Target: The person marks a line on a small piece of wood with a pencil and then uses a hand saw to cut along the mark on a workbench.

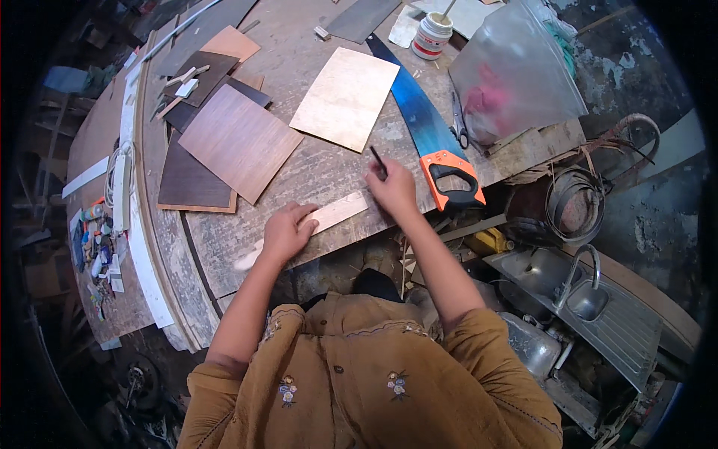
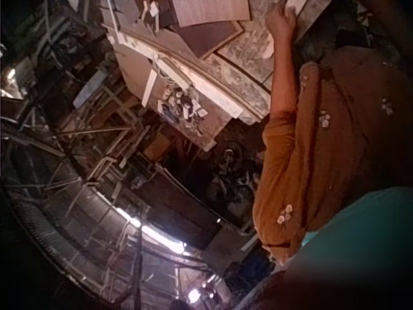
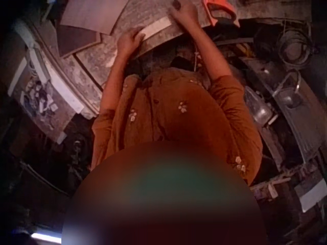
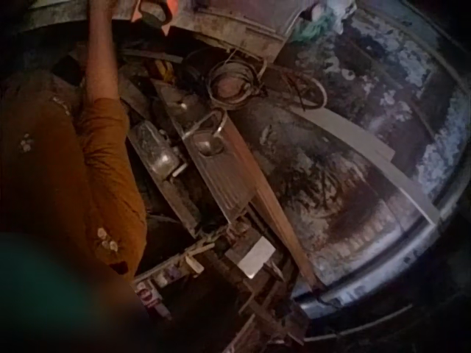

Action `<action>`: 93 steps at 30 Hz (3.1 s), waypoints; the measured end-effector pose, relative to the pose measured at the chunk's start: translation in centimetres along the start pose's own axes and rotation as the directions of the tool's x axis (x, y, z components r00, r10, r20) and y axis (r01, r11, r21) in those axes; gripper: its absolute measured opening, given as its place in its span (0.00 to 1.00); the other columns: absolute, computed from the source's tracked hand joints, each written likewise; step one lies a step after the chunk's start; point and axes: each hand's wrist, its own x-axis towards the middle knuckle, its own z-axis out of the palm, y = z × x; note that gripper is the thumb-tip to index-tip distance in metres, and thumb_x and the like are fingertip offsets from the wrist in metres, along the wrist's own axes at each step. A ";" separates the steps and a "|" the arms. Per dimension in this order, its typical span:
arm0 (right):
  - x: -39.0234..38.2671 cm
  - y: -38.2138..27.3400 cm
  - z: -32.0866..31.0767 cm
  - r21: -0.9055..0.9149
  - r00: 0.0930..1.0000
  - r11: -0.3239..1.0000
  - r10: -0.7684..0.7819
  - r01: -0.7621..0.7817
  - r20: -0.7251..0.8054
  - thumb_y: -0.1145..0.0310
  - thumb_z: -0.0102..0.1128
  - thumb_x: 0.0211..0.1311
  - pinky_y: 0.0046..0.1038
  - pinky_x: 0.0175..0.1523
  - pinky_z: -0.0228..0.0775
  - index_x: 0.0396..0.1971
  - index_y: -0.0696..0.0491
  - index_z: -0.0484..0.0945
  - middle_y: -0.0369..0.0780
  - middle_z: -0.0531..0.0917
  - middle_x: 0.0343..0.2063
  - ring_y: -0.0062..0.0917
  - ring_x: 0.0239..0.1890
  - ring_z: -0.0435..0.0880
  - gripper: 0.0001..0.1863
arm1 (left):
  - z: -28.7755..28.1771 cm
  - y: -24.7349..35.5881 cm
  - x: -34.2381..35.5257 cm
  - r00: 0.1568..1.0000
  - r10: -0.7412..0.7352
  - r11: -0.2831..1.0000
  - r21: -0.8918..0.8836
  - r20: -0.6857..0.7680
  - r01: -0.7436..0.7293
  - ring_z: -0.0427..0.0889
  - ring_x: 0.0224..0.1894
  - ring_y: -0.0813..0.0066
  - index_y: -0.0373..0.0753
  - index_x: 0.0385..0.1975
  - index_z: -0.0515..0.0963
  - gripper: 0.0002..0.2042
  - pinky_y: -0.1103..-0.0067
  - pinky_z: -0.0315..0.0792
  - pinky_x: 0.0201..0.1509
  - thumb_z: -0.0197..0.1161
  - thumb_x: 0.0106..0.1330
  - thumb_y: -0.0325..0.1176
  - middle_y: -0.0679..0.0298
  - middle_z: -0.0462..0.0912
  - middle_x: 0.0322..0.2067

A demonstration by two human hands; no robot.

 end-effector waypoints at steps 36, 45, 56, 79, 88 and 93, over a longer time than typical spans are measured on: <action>15.1 -0.3 -0.2 0.644 0.865 0.595 0.444 -0.481 0.235 0.71 0.65 0.54 0.20 0.16 0.54 0.21 0.47 0.71 0.30 0.70 0.16 0.17 0.13 0.62 0.10 | 0.6 -6.7 -8.6 0.872 -0.063 0.989 0.085 -0.485 0.119 0.63 0.62 0.52 0.42 0.40 0.81 0.17 0.64 0.58 0.64 0.70 0.46 0.31 0.58 0.72 0.54; 5.0 1.3 -8.9 0.559 0.776 0.538 0.430 -0.631 0.461 0.74 0.61 0.57 0.17 0.16 0.54 0.26 0.48 0.69 0.27 0.70 0.17 0.12 0.12 0.65 0.08 | 1.5 -5.0 -7.0 0.903 -0.004 0.996 0.076 -0.429 0.040 0.62 0.63 0.51 0.38 0.37 0.80 0.16 0.63 0.59 0.64 0.70 0.45 0.29 0.58 0.73 0.53; -1.0 3.4 -5.3 0.142 0.706 0.798 0.416 -0.585 0.573 0.66 0.65 0.55 0.17 0.20 0.54 0.32 0.51 0.77 0.26 0.74 0.19 0.11 0.17 0.66 0.08 | 1.8 -5.5 -6.8 0.911 0.011 0.999 0.051 -0.413 0.011 0.62 0.63 0.54 0.40 0.39 0.80 0.16 0.64 0.58 0.64 0.69 0.47 0.31 0.59 0.73 0.53; -8.6 -0.4 -5.1 -0.401 0.975 0.907 0.191 -0.130 0.117 0.56 0.70 0.45 0.41 0.42 0.72 0.44 0.52 0.75 0.45 0.80 0.37 0.42 0.39 0.80 0.26 | 3.3 -3.1 -5.4 0.940 0.117 0.979 0.198 -0.320 -0.054 0.51 0.69 0.51 0.39 0.53 0.72 0.26 0.53 0.44 0.69 0.65 0.52 0.37 0.55 0.65 0.60; -12.8 5.2 -4.4 0.463 0.782 0.631 0.476 -0.622 0.403 0.69 0.66 0.53 0.16 0.24 0.60 0.35 0.55 0.75 0.30 0.78 0.20 0.11 0.20 0.71 0.12 | 3.5 -3.1 -5.0 0.951 0.091 0.995 0.074 -0.294 -0.072 0.51 0.69 0.51 0.39 0.55 0.70 0.26 0.55 0.45 0.69 0.62 0.53 0.33 0.55 0.65 0.60; -14.9 6.1 -5.8 0.418 0.748 0.646 0.394 -0.639 0.534 0.72 0.66 0.53 0.12 0.26 0.58 0.37 0.53 0.74 0.25 0.75 0.22 0.07 0.22 0.68 0.13 | 3.5 -3.9 -5.0 0.929 0.030 0.993 -0.091 -0.370 -0.068 0.56 0.67 0.49 0.37 0.58 0.66 0.28 0.61 0.50 0.68 0.60 0.53 0.30 0.51 0.67 0.59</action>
